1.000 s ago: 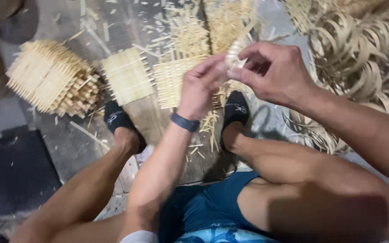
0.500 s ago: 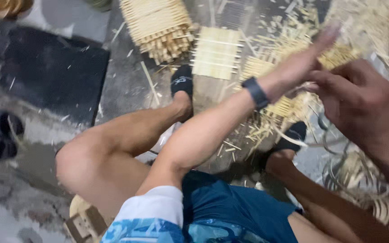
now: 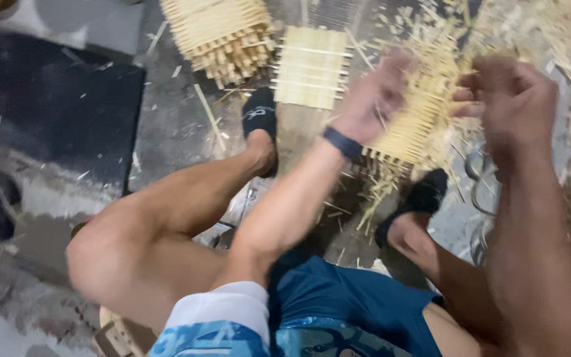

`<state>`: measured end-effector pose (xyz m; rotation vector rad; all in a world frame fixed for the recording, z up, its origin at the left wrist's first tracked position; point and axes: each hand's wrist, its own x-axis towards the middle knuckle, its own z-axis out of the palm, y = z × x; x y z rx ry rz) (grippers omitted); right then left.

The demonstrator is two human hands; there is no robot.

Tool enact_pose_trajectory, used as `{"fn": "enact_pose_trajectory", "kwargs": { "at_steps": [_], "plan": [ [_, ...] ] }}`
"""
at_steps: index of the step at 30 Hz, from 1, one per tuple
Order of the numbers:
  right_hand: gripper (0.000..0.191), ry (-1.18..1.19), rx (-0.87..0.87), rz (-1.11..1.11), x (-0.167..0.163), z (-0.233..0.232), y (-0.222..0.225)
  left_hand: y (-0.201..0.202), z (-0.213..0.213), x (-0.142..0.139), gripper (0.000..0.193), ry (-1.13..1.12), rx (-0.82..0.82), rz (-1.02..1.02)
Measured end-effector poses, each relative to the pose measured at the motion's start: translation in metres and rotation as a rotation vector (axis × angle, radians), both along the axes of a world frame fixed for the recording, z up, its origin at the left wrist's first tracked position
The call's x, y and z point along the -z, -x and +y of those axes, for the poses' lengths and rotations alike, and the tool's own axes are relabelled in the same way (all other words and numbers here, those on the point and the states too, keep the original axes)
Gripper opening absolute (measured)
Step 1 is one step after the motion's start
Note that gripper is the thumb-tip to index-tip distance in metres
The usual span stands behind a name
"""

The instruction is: The person sits on the floor and repeatedly picks up small square bamboo mats, places a circular wooden template on top, and uses shears to trim the protruding bamboo strips flush with the template. After each trim, the person sets the finished mat aside and picks up the next one.

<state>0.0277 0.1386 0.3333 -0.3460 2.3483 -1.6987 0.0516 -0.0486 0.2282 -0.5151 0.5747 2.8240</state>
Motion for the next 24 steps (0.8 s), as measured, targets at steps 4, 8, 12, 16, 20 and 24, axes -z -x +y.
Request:
{"fn": "enact_pose_trajectory", "kwargs": {
  "at_steps": [4, 8, 12, 16, 20, 24],
  "plan": [
    [0.038, 0.732, 0.058, -0.560, 0.045, 0.022, -0.012, -0.005, -0.028, 0.010, 0.030, -0.191, -0.034, 0.011],
    [0.035, 0.901, -0.007, -0.747, 0.081, 0.036, -0.014, -0.003, -0.035, 0.003, 0.024, 0.085, 0.310, -0.108],
    [0.031, 0.874, 0.063, -0.705, 0.096, 0.029, -0.020, -0.003, -0.020, 0.002, 0.014, 0.231, 0.228, -0.213],
    [0.031, 0.656, 0.164, -0.592, 0.104, 0.035, -0.025, -0.009, -0.019, 0.017, 0.027, 0.414, 0.145, -0.230],
    [0.018, 0.186, 0.157, -0.335, 0.130, 0.052, -0.028, -0.016, -0.018, 0.049, 0.018, 0.489, 0.081, -0.287],
    [0.016, -0.222, 0.389, -0.281, 0.176, 0.044, -0.036, -0.030, -0.008, 0.089, 0.016, 1.263, 0.002, -0.148]
  ]
}}
